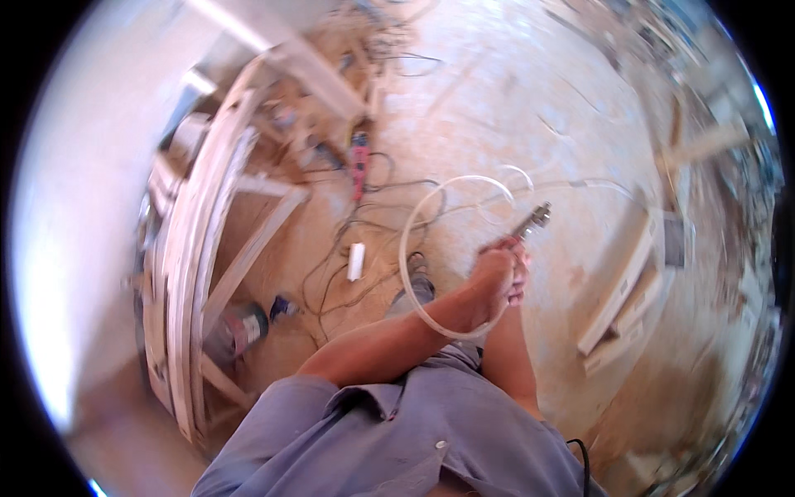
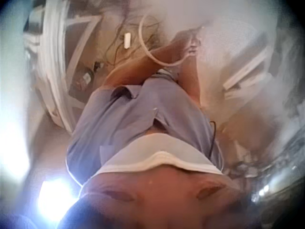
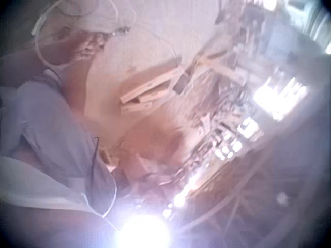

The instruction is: The person walks through a cluttered workshop and selects a long wooden plank. They apply glue to the plank using a brush and then use a nail gun to fasten it to another piece of wood on a workbench.

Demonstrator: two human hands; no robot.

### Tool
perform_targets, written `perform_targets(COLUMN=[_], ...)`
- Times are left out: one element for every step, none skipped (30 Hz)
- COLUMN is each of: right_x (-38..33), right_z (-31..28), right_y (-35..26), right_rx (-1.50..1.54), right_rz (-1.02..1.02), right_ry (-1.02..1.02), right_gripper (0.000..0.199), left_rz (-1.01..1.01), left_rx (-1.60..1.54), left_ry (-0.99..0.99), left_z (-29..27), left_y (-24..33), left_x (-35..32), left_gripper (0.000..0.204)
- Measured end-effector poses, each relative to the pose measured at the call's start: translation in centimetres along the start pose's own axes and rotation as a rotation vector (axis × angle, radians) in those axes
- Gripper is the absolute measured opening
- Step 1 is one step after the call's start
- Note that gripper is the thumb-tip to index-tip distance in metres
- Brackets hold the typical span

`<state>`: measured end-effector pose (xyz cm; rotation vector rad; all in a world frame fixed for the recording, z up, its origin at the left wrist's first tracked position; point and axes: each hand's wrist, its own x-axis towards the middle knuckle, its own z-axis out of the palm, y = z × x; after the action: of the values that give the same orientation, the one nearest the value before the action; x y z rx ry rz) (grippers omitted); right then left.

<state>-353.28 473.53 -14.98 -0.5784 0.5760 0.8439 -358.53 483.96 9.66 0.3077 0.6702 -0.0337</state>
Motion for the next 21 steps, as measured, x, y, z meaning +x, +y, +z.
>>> perform_targets(right_x=[0.9, 1.6, 2.2, 2.7, 3.0, 3.5, 3.5, 3.6, 3.9, 4.1, 4.0, 3.9, 4.0, 3.3, 2.1, 0.9, -0.6, -2.0, -2.8, -3.6, -3.9], right_z=[-0.1, 0.0, 0.1, 0.4, 0.9, 2.1, 3.1, 4.6, 6.1, 8.1, 9.6, 11.1, 12.3, 13.2, 13.9, 14.8, 15.7, 16.6, 17.8, 19.0, 20.1], right_y=[-0.3, -0.3, -0.6, -1.1, -1.7, -2.7, -3.5, -4.8, -6.3, -7.7, -8.5, -8.8, -8.0, -7.7, -7.5, -7.4, -7.4, -7.4, -6.7, -5.9, -4.8], right_rx=[-0.030, -0.068, -0.157, -0.154, -0.194, -0.242, -0.296, -0.164, -0.059, -0.046, -0.129, -0.136, -0.233, -0.323, -0.415, -0.520, -0.638, -0.760, -0.845, -0.906, -0.972], right_rz=[-0.040, -0.081, -0.122, -0.164, -0.192, -0.232, -0.076, 0.016, 0.103, 0.160, 0.124, 0.054, -0.018, -0.150, -0.291, -0.332, -0.369, -0.392, -0.453, -0.424, -0.378], right_ry=[-0.017, -0.037, -0.027, -0.197, -0.229, -0.090, -0.289, -0.146, -0.052, 0.068, -0.019, -0.048, -0.126, -0.124, -0.113, -0.238, -0.345, -0.494, -0.436, -0.268, -0.185], right_gripper=[0.045, 0.044, 0.043, 0.043, 0.042, 0.040, 0.040, 0.033, 0.027, 0.022, 0.024, 0.026, 0.025, 0.025, 0.025, 0.024, 0.024, 0.023, 0.017, 0.018, 0.020], left_rz=[0.009, -0.026, -0.043, -0.046, -0.040, -0.034, -0.009, 0.032, 0.100, 0.204, 0.301, 0.355, 0.524, 0.504, 0.461, 0.475, 0.429, 0.444, 0.419, 0.378, 0.339], left_rx=[0.075, 0.143, 0.202, 0.165, 0.146, 0.171, 0.204, 0.230, 0.355, 0.460, 0.591, 0.571, 1.092, 0.697, 0.476, 0.247, -0.077, -0.207, -0.238, -0.258, -0.276], left_ry=[0.057, 0.116, 0.154, 0.121, 0.074, 0.080, 0.019, -0.090, -0.001, 0.010, 0.116, 0.219, 0.450, 0.505, 0.612, 0.693, 0.603, 0.837, 0.978, 1.135, 1.310], left_z=[-1.3, -3.1, -4.8, -6.7, -8.6, -10.2, -12.4, -15.0, -17.6, -20.8, -25.0, -29.2, -33.8, -37.9, -41.3, -44.3, -47.0, -48.1, -48.6, -48.8, -48.4], left_y=[0.6, 1.7, 2.3, 3.0, 3.5, 3.8, 4.2, 3.8, 3.2, 2.6, 1.8, 1.0, 0.0, -2.7, -5.6, -8.5, -10.3, -13.4, -15.5, -16.8, -17.8], left_x=[-1.1, -2.5, -4.0, -5.3, -6.4, -7.0, -7.7, -8.8, -9.3, -10.1, -12.0, -14.1, -17.2, -21.4, -25.2, -29.6, -33.6, -36.3, -37.8, -39.1, -38.9], left_gripper=[0.010, 0.011, 0.013, 0.016, 0.019, 0.025, 0.028, 0.032, 0.033, 0.035, 0.033, 0.032, 0.035, 0.025, 0.021, 0.018, 0.015, 0.011, 0.011, 0.012, 0.012])
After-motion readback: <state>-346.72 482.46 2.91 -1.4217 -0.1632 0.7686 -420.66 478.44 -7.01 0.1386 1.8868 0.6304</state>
